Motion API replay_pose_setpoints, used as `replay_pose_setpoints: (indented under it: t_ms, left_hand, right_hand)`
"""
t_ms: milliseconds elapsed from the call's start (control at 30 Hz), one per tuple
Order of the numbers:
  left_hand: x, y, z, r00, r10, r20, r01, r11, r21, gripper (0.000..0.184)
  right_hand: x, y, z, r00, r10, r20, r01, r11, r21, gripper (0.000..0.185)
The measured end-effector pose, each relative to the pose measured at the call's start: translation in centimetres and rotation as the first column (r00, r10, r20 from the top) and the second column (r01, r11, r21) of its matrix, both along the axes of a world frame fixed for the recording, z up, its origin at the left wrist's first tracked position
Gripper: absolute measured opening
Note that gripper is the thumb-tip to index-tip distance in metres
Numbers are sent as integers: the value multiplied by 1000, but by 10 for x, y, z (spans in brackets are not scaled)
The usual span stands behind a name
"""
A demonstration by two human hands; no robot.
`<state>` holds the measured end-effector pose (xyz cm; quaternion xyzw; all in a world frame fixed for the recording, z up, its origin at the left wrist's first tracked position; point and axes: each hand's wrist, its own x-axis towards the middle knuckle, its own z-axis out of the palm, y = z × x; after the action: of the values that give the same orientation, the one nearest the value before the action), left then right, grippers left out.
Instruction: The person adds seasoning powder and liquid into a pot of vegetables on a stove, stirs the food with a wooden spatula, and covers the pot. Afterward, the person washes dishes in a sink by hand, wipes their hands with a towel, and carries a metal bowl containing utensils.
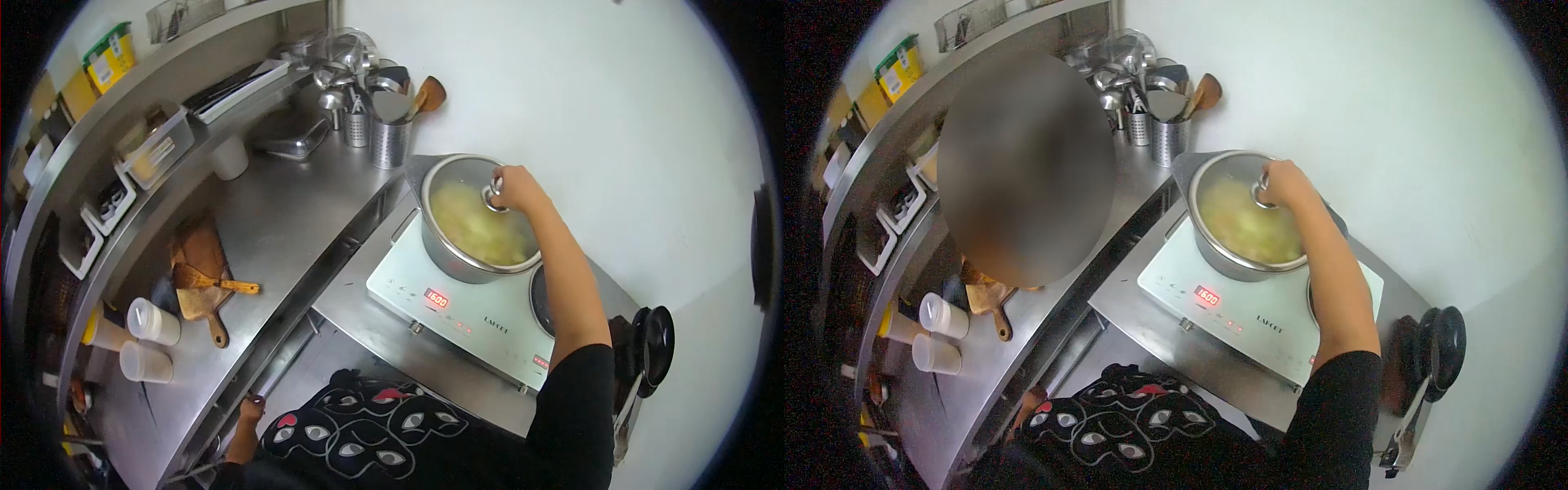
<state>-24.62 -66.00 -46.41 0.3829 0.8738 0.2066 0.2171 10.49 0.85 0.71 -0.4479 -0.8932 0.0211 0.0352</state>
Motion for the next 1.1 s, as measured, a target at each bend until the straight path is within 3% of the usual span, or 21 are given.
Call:
replay_pose_setpoints:
  t_ms: [100, 167, 267, 300, 500, 567, 633, 767, 867, 967, 1067, 1100]
  left_hand:
    - [14, 18, 17, 914, 357, 193, -337, 932, -130, 17]
    - [25, 31, 36, 850, 474, 230, -441, 879, -182, 17]
    - [39, 37, 58, 862, 436, 257, -379, 893, -243, 20]
    - [41, 32, 49, 794, 514, 326, -460, 857, -230, 24]
    - [84, 14, 70, 897, 411, 162, -345, 881, -325, 30]
    - [100, 12, 85, 914, 392, 105, -336, 876, -347, 30]
    - [112, -3, 82, 912, 398, 100, -335, 862, -381, 30]
    - [124, -18, 90, 864, 473, 173, -379, 837, -395, 31]
    - [131, -26, 94, 816, 534, 220, -432, 817, -382, 32]
    - [136, -38, 91, 817, 537, 211, -462, 828, -317, 31]
    - [140, -60, 85, 790, 567, 234, -515, 820, -250, 31]
    - [143, -68, 89, 765, 592, 252, -542, 804, -245, 32]
  right_hand:
    - [2, -2, -1, 998, 21, -55, -20, 999, 27, 36]
    - [2, -5, 1, 996, 30, -79, -28, 999, 15, 37]
    - [2, -6, 3, 995, 35, -94, -38, 999, -26, 37]
    - [2, -4, 4, 995, 40, -95, -44, 998, -43, 37]
    - [0, -5, 6, 996, 85, 20, -86, 996, 6, 30]
    - [9, 2, -8, 982, 186, -47, -175, 969, 175, 27]
    - [-6, -18, 13, 995, 45, 94, -48, 999, 25, 27]
    - [-3, -19, 9, 973, 36, 230, -76, 982, 171, 30]
    - [9, -4, -10, 991, 62, 118, -86, 973, 214, 45]
    - [2, -13, -4, 993, -51, 110, 51, 999, 1, 58]
    - [13, -15, -29, 984, 164, -75, -136, 949, 284, 58]
    - [6, -22, -32, 973, 179, -146, -140, 960, 241, 58]
